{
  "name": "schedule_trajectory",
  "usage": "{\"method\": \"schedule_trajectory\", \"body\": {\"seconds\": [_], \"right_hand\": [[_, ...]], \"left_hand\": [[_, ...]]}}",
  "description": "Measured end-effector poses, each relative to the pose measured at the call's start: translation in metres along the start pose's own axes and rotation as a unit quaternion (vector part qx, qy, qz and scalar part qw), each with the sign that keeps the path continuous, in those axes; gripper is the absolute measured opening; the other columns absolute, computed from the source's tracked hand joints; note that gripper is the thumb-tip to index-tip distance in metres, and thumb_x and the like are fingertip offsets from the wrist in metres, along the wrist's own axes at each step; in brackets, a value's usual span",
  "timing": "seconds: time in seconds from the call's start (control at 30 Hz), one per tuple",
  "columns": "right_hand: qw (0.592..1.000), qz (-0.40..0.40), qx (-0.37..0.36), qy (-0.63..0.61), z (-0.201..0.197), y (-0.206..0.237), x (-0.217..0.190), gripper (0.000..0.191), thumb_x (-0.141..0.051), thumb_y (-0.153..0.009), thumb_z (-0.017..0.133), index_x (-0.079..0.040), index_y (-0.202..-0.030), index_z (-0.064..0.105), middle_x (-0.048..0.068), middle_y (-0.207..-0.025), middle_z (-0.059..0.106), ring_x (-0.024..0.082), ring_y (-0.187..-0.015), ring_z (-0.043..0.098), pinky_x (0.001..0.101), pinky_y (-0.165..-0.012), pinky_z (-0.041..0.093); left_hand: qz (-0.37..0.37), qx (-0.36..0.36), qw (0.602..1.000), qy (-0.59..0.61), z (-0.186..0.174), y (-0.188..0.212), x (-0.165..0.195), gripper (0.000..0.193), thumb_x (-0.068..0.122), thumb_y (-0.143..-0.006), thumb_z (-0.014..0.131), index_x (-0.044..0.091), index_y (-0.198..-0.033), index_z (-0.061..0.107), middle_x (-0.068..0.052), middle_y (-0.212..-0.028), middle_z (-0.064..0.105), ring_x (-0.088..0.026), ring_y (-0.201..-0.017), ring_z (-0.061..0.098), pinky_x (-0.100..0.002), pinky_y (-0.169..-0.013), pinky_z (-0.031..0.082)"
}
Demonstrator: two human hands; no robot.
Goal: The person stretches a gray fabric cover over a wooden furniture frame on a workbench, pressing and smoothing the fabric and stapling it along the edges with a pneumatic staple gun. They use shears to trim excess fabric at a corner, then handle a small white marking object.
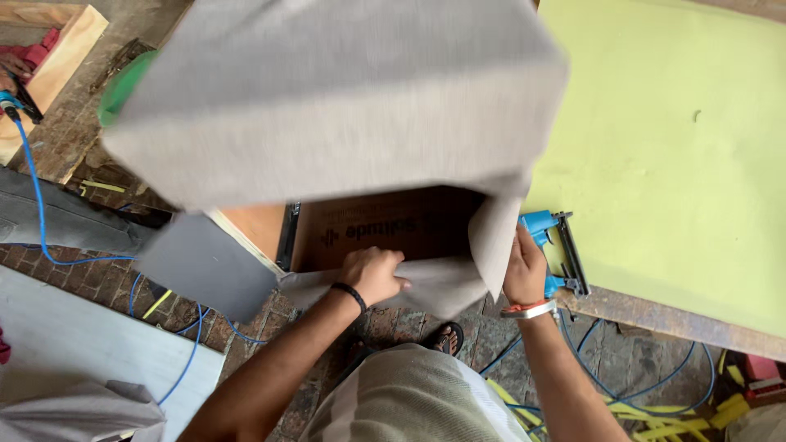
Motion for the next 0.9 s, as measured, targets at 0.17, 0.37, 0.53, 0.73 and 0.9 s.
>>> {"method": "schedule_trajectory", "body": {"seconds": [0.17,0.37,0.53,0.73,0.9], "right_hand": [[0.987,-0.117,-0.033,-0.105,-0.008,-0.019,-0.083,0.049,-0.016,-0.109,0.052,0.003,-0.154,0.042,0.020,-0.150,0.056,0.021,-0.136,0.054,0.0310,-0.114,0.041],[0.986,-0.164,0.007,0.010,0.014,-0.086,-0.139,0.053,-0.021,-0.108,0.055,0.001,-0.154,0.042,0.021,-0.148,0.060,0.024,-0.136,0.057,0.0336,-0.113,0.042],[0.982,-0.187,-0.005,-0.025,0.049,-0.162,-0.160,0.052,-0.026,-0.108,0.058,-0.003,-0.152,0.046,0.017,-0.148,0.060,0.023,-0.136,0.058,0.0328,-0.113,0.044],[0.987,-0.157,-0.017,-0.021,0.077,-0.224,-0.164,0.051,-0.030,-0.107,0.058,-0.006,-0.151,0.049,0.016,-0.144,0.063,0.021,-0.133,0.058,0.0314,-0.111,0.043],[0.989,-0.140,-0.026,-0.033,0.099,-0.266,-0.160,0.046,-0.028,-0.107,0.058,-0.006,-0.147,0.055,0.013,-0.140,0.067,0.017,-0.127,0.061,0.0287,-0.108,0.046]], "left_hand": [[0.027,0.098,0.995,-0.009,-0.107,0.001,0.041,0.047,0.057,-0.077,0.076,0.012,-0.090,0.075,-0.019,-0.086,0.075,-0.039,-0.084,0.073,-0.052,-0.077,0.058],[0.012,0.210,0.974,-0.088,-0.211,-0.050,0.033,0.067,0.075,-0.089,0.054,0.011,-0.084,0.073,-0.019,-0.082,0.074,-0.037,-0.080,0.074,-0.052,-0.073,0.058],[0.000,0.287,0.953,-0.100,-0.261,-0.098,0.006,0.069,0.075,-0.092,0.051,0.010,-0.084,0.073,-0.019,-0.078,0.073,-0.037,-0.078,0.073,-0.053,-0.070,0.057],[-0.028,0.263,0.960,-0.095,-0.279,-0.148,-0.024,0.066,0.070,-0.095,0.048,0.009,-0.117,0.065,-0.018,-0.110,0.071,-0.035,-0.105,0.067,-0.054,-0.093,0.049],[-0.030,0.260,0.963,-0.062,-0.283,-0.167,-0.038,0.073,0.070,-0.094,0.050,0.010,-0.136,0.057,-0.021,-0.135,0.059,-0.038,-0.129,0.052,-0.054,-0.111,0.036]]}}
Point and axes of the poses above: each hand's wrist, its own y-axis away from the middle knuckle, its own z-axis out of the palm, x = y × z, the point moved 10 cm from there along -y, towards the middle knuckle
